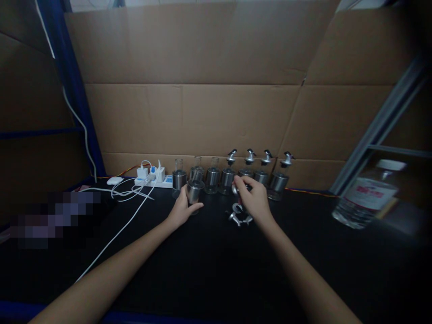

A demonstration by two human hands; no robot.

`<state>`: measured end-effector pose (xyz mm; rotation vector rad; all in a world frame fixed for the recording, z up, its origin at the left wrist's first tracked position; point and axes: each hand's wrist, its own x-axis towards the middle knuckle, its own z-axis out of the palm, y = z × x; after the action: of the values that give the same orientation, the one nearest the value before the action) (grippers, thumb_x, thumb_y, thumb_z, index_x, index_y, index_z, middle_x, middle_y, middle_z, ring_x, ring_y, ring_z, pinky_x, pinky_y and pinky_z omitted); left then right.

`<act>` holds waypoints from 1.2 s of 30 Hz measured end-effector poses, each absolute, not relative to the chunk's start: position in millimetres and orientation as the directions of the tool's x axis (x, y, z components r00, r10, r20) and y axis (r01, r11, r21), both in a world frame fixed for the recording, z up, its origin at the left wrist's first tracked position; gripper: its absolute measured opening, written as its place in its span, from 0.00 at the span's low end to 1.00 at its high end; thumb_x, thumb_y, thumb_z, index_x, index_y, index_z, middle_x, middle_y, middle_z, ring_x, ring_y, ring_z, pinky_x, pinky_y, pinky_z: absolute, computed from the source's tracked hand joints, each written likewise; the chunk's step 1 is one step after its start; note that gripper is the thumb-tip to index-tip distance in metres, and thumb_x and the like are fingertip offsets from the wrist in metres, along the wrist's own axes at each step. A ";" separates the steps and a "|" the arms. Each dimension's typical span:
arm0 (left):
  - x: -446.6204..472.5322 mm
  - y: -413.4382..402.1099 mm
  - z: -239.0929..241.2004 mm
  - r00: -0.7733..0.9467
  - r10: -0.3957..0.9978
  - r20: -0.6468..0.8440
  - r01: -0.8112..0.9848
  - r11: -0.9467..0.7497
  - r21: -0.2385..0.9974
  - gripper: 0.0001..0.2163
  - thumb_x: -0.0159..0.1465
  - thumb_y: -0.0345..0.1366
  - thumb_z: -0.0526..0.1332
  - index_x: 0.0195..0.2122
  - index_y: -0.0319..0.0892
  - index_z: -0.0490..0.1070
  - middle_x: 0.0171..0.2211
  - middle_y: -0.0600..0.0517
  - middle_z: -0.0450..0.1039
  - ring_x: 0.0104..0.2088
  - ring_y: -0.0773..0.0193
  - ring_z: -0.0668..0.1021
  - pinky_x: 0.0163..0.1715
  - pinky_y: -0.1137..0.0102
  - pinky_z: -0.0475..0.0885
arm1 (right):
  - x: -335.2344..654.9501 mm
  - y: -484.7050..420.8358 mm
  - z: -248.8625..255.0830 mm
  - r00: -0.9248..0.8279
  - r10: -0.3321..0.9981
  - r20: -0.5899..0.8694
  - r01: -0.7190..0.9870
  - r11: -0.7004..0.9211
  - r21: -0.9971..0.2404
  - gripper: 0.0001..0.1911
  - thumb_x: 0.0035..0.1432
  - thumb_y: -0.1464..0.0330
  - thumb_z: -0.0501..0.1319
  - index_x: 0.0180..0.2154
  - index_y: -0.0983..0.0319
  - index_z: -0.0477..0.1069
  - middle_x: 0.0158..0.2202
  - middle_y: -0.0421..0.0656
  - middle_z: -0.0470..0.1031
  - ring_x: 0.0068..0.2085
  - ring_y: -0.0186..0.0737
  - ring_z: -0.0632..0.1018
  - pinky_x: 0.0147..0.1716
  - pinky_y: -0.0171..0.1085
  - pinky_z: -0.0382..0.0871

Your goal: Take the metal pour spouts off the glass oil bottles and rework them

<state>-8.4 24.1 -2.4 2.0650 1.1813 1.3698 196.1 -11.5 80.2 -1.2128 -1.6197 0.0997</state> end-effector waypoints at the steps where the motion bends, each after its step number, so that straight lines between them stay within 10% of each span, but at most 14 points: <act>1: -8.2 25.2 -3.3 0.177 0.809 0.560 0.425 -0.576 0.698 0.32 0.51 0.40 0.60 0.52 0.38 0.43 0.48 0.42 0.60 0.49 0.57 0.65 0.48 0.61 0.60 | 194.8 -11.1 79.7 0.060 0.737 0.673 0.650 0.483 -0.587 0.17 0.53 0.59 0.50 0.23 0.63 0.67 0.15 0.36 0.64 0.16 0.31 0.67 0.18 0.31 0.56; 11: -3.0 3.1 13.1 0.227 0.619 0.752 0.640 -0.677 0.363 0.33 0.56 0.28 0.54 0.57 0.44 0.33 0.59 0.44 0.35 0.59 0.57 0.44 0.55 0.59 0.49 | 177.8 -8.2 63.6 -0.239 0.714 0.659 0.736 0.576 -0.357 0.13 0.55 0.64 0.50 0.24 0.63 0.67 0.24 0.41 0.70 0.29 0.35 0.71 0.29 0.32 0.60; 19: -6.5 1.2 16.2 0.472 0.384 0.793 0.716 -0.692 -0.091 0.13 0.57 0.25 0.52 0.41 0.44 0.65 0.45 0.47 0.60 0.51 0.55 0.59 0.46 0.57 0.61 | 171.6 -11.9 57.5 -0.487 0.743 0.459 0.786 0.602 -0.142 0.18 0.57 0.57 0.45 0.31 0.60 0.69 0.29 0.42 0.68 0.32 0.34 0.70 0.30 0.32 0.59; 24: -9.6 2.5 17.5 0.516 0.373 0.771 0.701 -0.701 -0.131 0.11 0.57 0.26 0.52 0.39 0.43 0.67 0.44 0.47 0.60 0.50 0.55 0.59 0.45 0.58 0.63 | 172.0 -10.7 50.8 -0.585 0.751 0.306 0.792 0.611 0.014 0.18 0.55 0.56 0.47 0.32 0.58 0.70 0.30 0.43 0.68 0.35 0.38 0.69 0.31 0.33 0.59; 36: -9.8 3.9 15.5 0.577 0.425 0.697 0.698 -0.701 -0.150 0.14 0.53 0.22 0.52 0.40 0.38 0.66 0.54 0.44 0.52 0.58 0.53 0.48 0.51 0.54 0.56 | 171.6 -5.0 37.2 -0.583 0.740 0.336 0.776 0.630 -0.040 0.21 0.54 0.55 0.48 0.37 0.63 0.67 0.36 0.47 0.64 0.40 0.40 0.66 0.39 0.38 0.58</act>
<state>-9.8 3.9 15.5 3.1447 1.1857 1.1846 171.6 -5.0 37.2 -1.2170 -2.5333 -0.1579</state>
